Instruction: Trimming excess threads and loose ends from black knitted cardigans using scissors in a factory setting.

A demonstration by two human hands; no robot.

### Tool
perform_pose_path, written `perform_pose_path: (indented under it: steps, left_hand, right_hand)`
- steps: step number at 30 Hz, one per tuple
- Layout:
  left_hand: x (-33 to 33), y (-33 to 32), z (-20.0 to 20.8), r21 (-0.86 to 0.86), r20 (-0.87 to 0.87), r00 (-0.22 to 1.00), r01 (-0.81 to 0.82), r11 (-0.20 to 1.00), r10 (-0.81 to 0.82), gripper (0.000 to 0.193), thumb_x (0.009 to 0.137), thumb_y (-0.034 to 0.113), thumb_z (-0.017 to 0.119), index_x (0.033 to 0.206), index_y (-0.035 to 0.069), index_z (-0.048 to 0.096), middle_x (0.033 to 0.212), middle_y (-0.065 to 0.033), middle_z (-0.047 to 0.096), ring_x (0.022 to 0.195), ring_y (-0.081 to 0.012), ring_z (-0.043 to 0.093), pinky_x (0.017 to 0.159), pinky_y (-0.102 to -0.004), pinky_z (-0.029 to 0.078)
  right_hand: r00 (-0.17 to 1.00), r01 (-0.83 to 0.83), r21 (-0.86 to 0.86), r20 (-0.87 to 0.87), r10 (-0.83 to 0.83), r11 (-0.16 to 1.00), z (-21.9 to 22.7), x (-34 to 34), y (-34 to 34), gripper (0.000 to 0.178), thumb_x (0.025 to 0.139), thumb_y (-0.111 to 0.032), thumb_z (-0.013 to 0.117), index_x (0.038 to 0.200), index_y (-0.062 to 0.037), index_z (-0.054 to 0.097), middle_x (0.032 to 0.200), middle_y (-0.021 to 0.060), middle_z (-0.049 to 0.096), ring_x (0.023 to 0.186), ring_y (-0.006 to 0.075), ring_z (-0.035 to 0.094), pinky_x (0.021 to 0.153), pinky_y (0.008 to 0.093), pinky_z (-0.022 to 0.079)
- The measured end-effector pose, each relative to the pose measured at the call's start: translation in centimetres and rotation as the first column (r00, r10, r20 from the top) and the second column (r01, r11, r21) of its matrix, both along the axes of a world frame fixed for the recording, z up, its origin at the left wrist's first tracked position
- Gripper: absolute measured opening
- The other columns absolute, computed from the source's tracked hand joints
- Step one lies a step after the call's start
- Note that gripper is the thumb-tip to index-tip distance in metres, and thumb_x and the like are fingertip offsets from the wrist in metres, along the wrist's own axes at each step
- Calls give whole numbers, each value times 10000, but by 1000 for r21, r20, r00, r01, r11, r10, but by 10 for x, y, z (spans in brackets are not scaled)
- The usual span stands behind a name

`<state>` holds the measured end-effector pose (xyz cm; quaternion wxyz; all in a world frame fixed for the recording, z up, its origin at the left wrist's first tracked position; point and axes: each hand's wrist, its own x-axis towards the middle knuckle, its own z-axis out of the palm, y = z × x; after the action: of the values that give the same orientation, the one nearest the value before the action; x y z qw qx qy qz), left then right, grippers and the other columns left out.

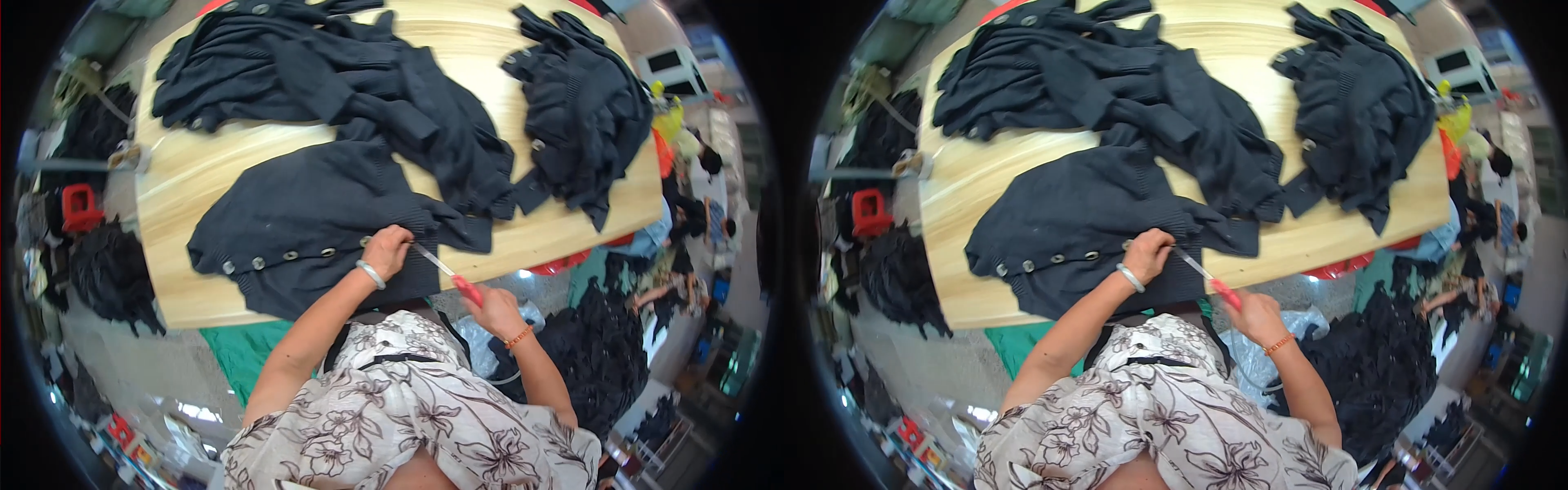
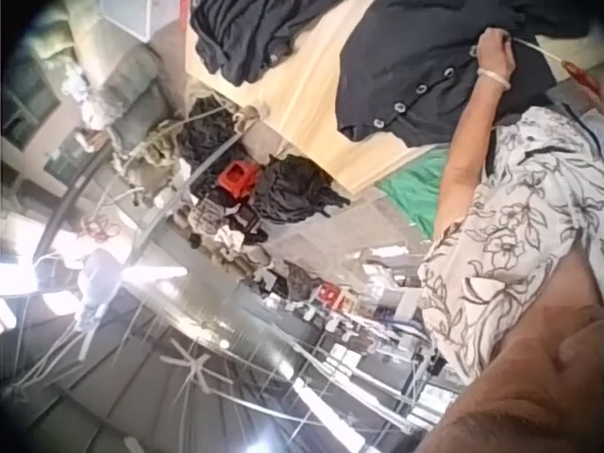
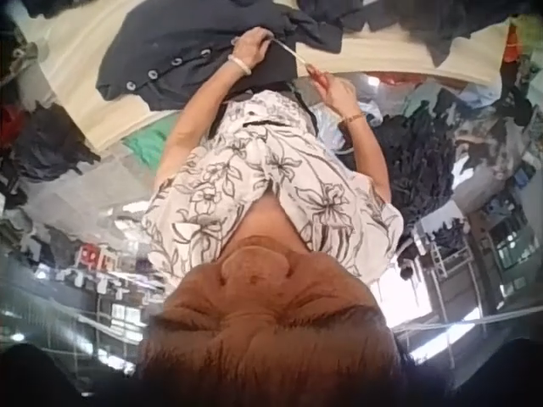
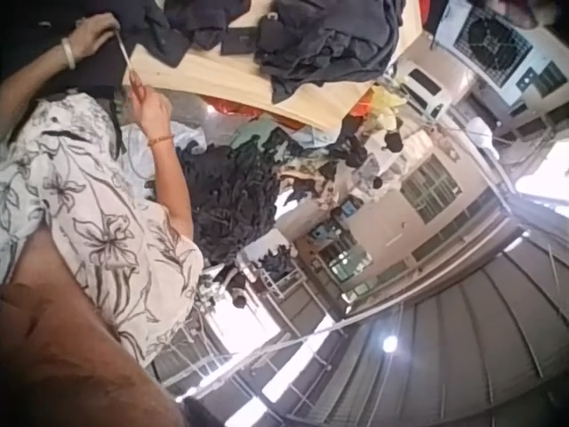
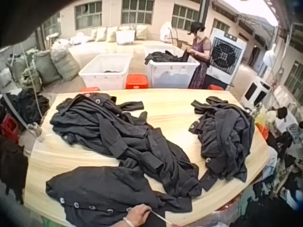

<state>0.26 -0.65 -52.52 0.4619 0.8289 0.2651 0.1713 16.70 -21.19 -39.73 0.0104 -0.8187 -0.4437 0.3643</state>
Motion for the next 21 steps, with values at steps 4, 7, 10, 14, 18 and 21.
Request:
perform_pose_path:
  steps: [4,7,10,14,18,21]
  left_hand:
    - [-48,-6,41,227,82,995,44,973,-64,340,750,56,715,1079,53,625,1120,-120,622,1032,-324,590,881,-417,467]
    - [-138,-3,65,391,-122,992,29,920,20,394,713,94,739,1090,92,624,1128,-94,602,1047,-290,574,872,-455,429]
    - [-234,-6,54,431,-513,843,89,898,162,564,679,156,776,1211,113,594,1320,-129,510,1270,-322,449,1045,-524,306]
    - [-287,-1,39,424,-562,791,25,905,241,643,753,288,773,1327,116,540,1447,-154,434,1363,-363,370,1119,-588,213]
    - [-300,11,49,318,-633,772,187,930,61,794,703,380,794,1397,161,477,1464,-150,414,1398,-341,337,1131,-649,160]
    - [-333,19,28,425,-618,781,231,875,93,715,701,195,774,1366,167,513,1388,-144,470,1335,-325,419,1125,-652,187]
  right_hand:
    - [991,-4,-82,135,15,997,-26,2,-14,398,836,-452,687,903,-60,672,740,202,668,725,386,664,645,495,516]
    - [993,54,214,94,-75,975,-58,-23,-21,341,806,-380,734,932,-71,662,759,178,669,730,373,660,651,489,515]
    - [989,-137,479,13,149,867,-85,-46,-7,405,708,-198,801,1020,-35,600,950,172,617,855,374,618,705,451,503]
    - [965,-257,492,82,250,832,-98,-58,14,423,720,-170,772,1053,-18,560,935,157,548,854,355,563,742,445,466]
    - [928,-367,441,111,356,819,-107,-45,5,385,690,-122,726,1029,-32,566,941,124,557,858,324,566,734,432,458]
    - [901,-395,459,22,434,796,-100,-35,4,359,665,-104,711,994,-56,576,984,131,580,847,339,582,710,443,463]
